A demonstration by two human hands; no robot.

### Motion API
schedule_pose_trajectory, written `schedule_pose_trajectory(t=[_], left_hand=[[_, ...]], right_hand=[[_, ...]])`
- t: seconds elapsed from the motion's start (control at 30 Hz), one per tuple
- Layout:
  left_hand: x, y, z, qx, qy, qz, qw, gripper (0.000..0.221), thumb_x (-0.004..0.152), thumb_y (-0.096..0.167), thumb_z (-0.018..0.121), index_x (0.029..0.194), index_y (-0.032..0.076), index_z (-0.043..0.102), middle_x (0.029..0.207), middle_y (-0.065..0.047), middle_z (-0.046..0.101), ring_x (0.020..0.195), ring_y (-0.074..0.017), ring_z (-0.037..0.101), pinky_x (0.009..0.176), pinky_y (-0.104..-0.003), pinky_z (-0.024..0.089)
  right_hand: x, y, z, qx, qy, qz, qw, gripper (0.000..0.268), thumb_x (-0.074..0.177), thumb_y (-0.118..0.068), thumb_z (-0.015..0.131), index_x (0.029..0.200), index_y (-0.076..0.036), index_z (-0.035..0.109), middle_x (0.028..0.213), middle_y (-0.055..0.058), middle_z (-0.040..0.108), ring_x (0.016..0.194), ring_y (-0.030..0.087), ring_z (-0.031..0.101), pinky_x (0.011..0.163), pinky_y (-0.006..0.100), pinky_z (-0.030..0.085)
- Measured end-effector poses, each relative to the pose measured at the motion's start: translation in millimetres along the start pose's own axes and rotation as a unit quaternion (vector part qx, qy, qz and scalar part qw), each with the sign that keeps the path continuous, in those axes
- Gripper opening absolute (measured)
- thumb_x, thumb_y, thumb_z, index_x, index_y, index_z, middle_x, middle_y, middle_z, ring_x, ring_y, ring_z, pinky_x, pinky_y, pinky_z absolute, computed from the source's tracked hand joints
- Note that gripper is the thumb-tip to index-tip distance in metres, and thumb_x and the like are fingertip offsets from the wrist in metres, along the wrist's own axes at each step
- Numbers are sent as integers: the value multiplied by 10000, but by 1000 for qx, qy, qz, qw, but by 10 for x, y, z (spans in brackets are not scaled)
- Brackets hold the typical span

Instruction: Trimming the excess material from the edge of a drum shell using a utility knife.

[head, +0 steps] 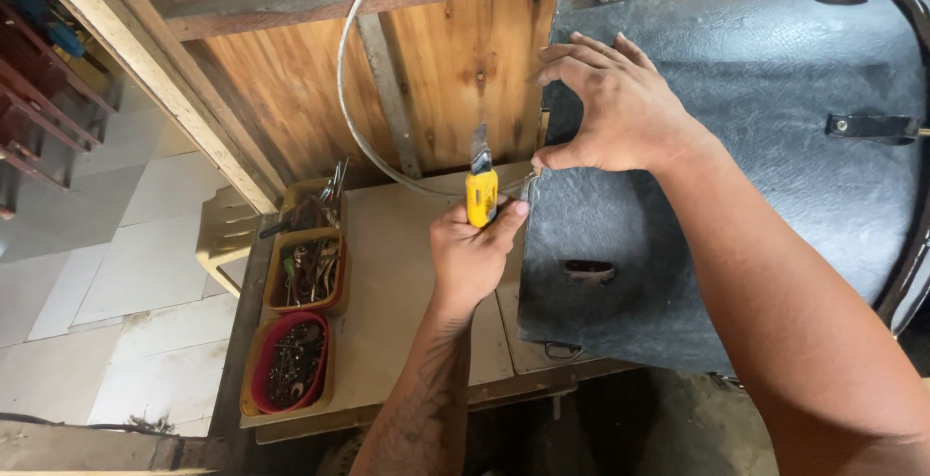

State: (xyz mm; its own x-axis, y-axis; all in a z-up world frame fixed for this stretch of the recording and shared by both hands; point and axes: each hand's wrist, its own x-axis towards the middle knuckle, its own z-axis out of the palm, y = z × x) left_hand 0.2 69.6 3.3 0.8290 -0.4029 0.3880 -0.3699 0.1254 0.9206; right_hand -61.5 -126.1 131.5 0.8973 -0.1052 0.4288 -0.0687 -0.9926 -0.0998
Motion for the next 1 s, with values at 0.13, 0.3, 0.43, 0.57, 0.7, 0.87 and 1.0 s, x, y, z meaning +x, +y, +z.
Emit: schedule_pose_trajectory(t=[0.13, 0.3, 0.43, 0.57, 0.7, 0.87, 1.0], left_hand=[[-78, -11, -142, -9, -48, -8, 999, 184, 910, 206, 782, 754, 142, 708, 572, 87, 536, 553, -39, 457, 558, -233, 416], [-227, -24, -192, 104, -32, 67, 992, 157, 891, 310, 761, 840, 163, 746, 714, 73, 728, 658, -68, 671, 638, -262, 531], [-384, -56, -228, 84, -34, 63, 994, 76, 877, 201, 773, 841, 137, 750, 745, 50, 726, 678, -92, 669, 660, -278, 552], [-490, -200, -341, 43, -31, -10, 999, 119, 866, 175, 777, 785, 114, 715, 655, 59, 619, 620, -69, 547, 616, -271, 483], [-579, -278, -440, 24, -49, -57, 997, 133, 875, 197, 789, 792, 113, 728, 605, 70, 560, 596, -61, 495, 589, -274, 459], [-546, -316, -454, 4, -37, 30, 999, 194, 897, 191, 777, 765, 103, 664, 694, 30, 613, 631, -80, 537, 595, -276, 464], [-351, -276, -409, 49, 64, 152, 985, 226, 901, 206, 779, 803, 47, 651, 918, -81, 635, 739, -145, 640, 602, -286, 512]], right_hand=[[-6, -1, -7, 6, -2, 3, 1000, 885, 545, -553, 862, 1328, -216, 623, 1549, 12, 515, 1522, 287, 320, 1211, 562, 157], [-12, 12, 7, 4, 13, -11, 1000, 890, 536, -533, 861, 1330, -207, 629, 1527, 24, 539, 1507, 308, 352, 1196, 572, 188], [-14, -32, -41, 10, -10, 8, 1000, 904, 561, -530, 859, 1367, -202, 614, 1545, 25, 511, 1524, 287, 309, 1218, 543, 147], [4, -18, -28, 3, -10, 5, 1000, 901, 561, -537, 862, 1357, -192, 619, 1551, 31, 508, 1527, 291, 307, 1215, 547, 150], [7, -76, -84, -4, -35, 16, 999, 898, 607, -537, 853, 1387, -177, 593, 1581, 56, 472, 1539, 289, 274, 1230, 537, 120], [-18, 26, 7, -4, 4, -16, 1000, 764, 697, -514, 804, 1361, -186, 615, 1549, 51, 519, 1517, 314, 331, 1207, 568, 166], [-25, 34, 30, -7, 24, -26, 999, 601, 795, -429, 721, 1346, -209, 624, 1528, 36, 548, 1497, 329, 371, 1196, 581, 195]])
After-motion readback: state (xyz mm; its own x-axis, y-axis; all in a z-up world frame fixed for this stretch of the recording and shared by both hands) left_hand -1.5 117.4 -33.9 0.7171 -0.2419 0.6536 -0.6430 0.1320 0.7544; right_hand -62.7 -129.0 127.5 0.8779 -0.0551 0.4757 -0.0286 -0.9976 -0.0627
